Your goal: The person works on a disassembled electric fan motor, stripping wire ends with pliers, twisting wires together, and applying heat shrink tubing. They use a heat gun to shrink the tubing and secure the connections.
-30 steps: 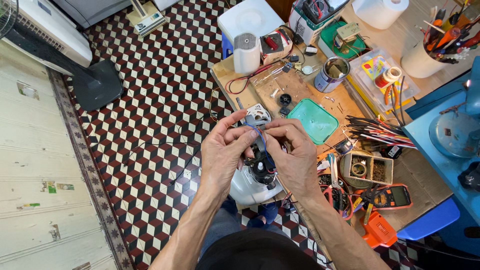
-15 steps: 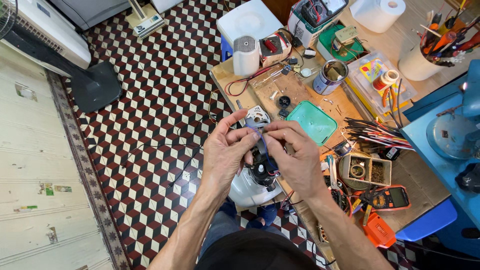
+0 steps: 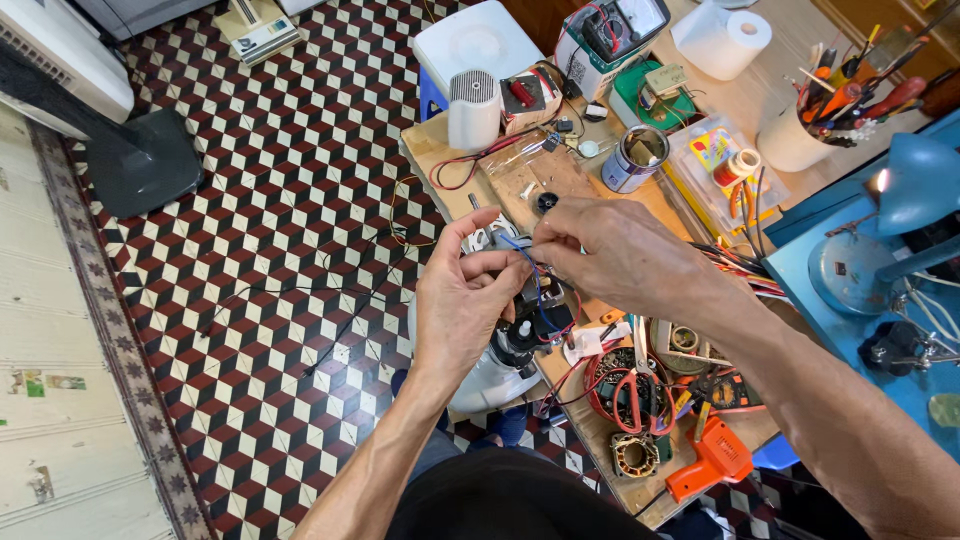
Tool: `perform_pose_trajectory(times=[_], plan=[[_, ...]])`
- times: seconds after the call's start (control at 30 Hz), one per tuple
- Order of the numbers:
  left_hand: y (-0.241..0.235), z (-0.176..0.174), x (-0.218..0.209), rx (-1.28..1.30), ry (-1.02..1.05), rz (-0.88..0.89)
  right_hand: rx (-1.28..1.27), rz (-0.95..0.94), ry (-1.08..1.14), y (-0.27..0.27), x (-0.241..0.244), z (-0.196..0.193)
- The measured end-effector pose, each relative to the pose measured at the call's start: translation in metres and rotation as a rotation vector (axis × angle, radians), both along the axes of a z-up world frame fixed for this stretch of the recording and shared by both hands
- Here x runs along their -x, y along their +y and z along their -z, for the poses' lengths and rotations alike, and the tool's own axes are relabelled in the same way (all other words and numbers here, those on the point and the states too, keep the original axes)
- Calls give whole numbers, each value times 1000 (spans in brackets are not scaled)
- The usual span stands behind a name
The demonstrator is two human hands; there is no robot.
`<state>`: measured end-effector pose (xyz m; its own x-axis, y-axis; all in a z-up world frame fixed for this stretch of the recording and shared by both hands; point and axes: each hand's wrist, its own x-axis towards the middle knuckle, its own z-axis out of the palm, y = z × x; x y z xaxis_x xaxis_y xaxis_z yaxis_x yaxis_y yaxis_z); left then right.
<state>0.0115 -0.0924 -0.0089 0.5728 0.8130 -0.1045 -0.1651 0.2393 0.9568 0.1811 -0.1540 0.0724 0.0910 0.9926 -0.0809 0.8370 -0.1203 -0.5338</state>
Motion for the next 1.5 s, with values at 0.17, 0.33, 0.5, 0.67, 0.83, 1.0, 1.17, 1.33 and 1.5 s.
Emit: perform_pose_trajectory(times=[0.17,0.33,0.5,0.67,0.83,1.0,1.17,1.33,1.5], plan=[[4,-4,1,-21,-5,12,32,8,-12,2,-2,-10],[5,-5,0,-57,10,32,102,8,-65,4,2,-12],[6,-6,1,-52,41,61,141,69,-29,3,4,-7],[4,-7,1,-100,38,67,180,123,144,4,-3,7],[-6,-11,1,-165,76,5,190,263,305,-3,1,19],[-9,-14,5,-324,285,0,128,253,318,-9,6,17],[-8,-15,9,-773,270,-123,187,292,222,-9,8,17],[1,-16,17,-750,353,-51,120,187,543,-5,-3,30],[-4,-21,42,-977,259,-5,156,272,505,-5,-2,37]])
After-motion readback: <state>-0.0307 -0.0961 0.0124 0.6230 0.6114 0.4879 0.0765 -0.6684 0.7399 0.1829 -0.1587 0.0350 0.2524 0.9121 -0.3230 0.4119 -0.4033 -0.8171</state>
